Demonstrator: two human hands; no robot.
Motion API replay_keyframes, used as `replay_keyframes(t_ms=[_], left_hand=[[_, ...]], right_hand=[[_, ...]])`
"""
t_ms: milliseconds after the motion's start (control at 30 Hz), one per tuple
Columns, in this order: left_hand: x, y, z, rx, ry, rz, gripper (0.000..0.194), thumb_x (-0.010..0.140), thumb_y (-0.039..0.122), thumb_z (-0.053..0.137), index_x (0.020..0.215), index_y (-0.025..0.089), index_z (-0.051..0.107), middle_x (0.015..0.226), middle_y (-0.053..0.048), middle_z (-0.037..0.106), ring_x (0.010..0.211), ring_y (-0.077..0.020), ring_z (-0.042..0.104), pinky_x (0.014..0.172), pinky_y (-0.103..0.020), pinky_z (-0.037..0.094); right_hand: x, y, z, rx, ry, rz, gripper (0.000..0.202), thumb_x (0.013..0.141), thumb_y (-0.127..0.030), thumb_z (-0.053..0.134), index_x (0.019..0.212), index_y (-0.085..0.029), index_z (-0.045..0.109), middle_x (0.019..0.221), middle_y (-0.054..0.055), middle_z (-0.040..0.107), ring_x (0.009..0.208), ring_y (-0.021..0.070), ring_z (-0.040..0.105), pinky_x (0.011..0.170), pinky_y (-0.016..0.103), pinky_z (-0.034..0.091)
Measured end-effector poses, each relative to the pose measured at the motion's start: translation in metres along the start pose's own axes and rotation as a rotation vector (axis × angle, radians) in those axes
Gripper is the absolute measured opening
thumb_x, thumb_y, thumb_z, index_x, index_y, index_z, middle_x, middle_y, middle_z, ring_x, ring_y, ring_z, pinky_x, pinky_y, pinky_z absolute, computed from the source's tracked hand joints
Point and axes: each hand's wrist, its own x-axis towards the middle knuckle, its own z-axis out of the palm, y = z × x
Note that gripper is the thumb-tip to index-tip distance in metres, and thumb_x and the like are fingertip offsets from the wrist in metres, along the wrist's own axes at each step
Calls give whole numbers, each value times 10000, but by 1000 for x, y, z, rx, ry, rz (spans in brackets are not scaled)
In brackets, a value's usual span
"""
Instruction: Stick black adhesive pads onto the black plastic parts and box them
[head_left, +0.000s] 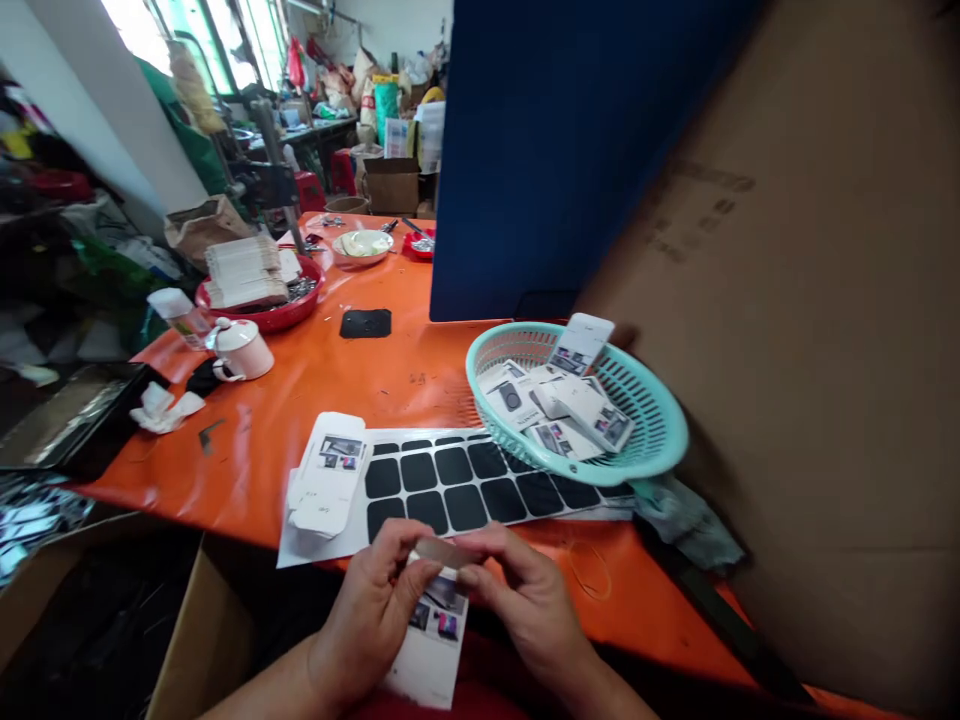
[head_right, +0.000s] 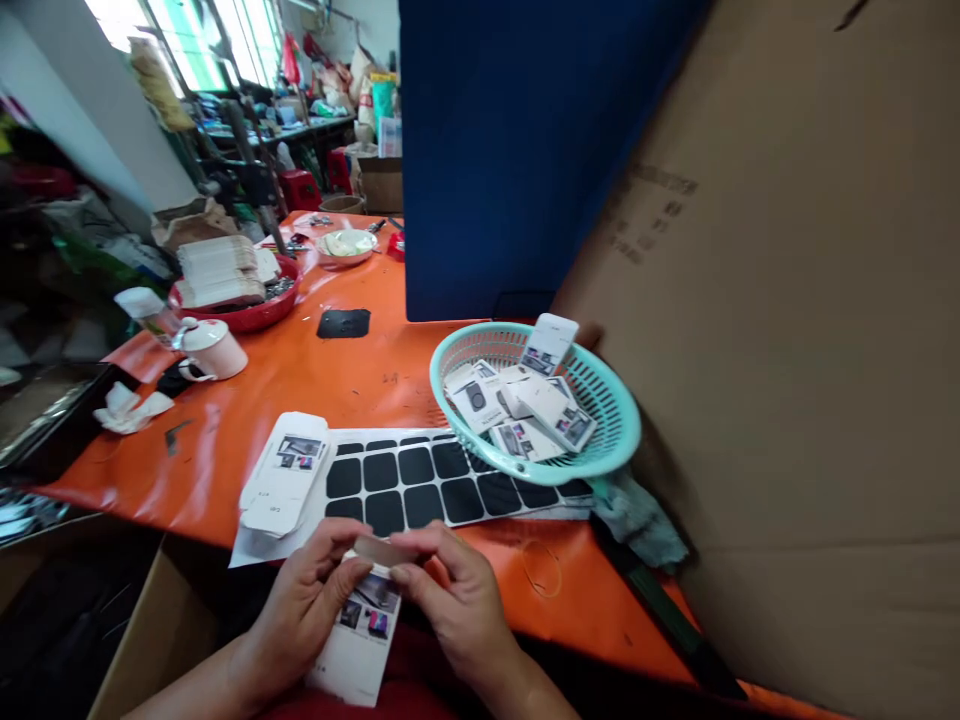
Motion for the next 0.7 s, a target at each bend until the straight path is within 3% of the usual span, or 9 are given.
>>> replay_keyframes(t_ms=[67,133,267,400,467,600,700], left_hand=[[-1,-1,-2,69,6,40,197,956,375,522,943,189,586,779,-17,604,669,-119,551,610,-221,453],[-1,0,-4,154,20,100,208,948,358,535,862,176,587,814,-33,596,734,-131,554,665,-241,451],[6,15,-7,246,42,59,198,938,315,531,814,164,567,809,-28,564,737,-126,516,675,-253,416],[17,38,-7,86,-15,-154,172,894,333,571,853,166,575,731,11,541,647,-106,470,586,-229,382],[21,47,-7,-1,-43,-252,172,869,333,583,873,162,575,699,23,529,610,-100,450,542,-218,358],[23,47,-10,-40,-36,-341,182,835,318,599,768,152,563,668,24,512,595,-93,432,530,-218,339],[19,33,-16,-98,-24,-304,199,824,316,627,733,146,578,701,14,530,626,-93,457,580,-226,375]], right_hand=[[-1,1,-4,-111,-91,-177,159,892,-255,654,1013,-298,749,915,39,675,838,176,644,743,276,529],[-2,2,-6,-144,-134,-209,185,906,-239,632,1024,-318,751,905,35,673,825,169,651,727,262,531],[3,-2,-4,-102,-69,97,93,829,-345,739,877,-269,760,822,22,669,780,167,641,715,256,514],[14,-19,-1,216,-76,460,230,698,-402,836,786,-219,727,813,26,681,780,184,644,718,279,522],[17,-25,1,350,-66,566,265,646,-387,866,777,-212,714,799,22,686,766,182,642,714,280,524],[14,-23,3,296,-31,550,253,645,-399,865,720,-200,729,817,32,670,801,194,639,731,283,532],[7,-12,1,93,-21,394,212,736,-441,799,781,-236,775,850,46,667,820,198,639,747,284,541]])
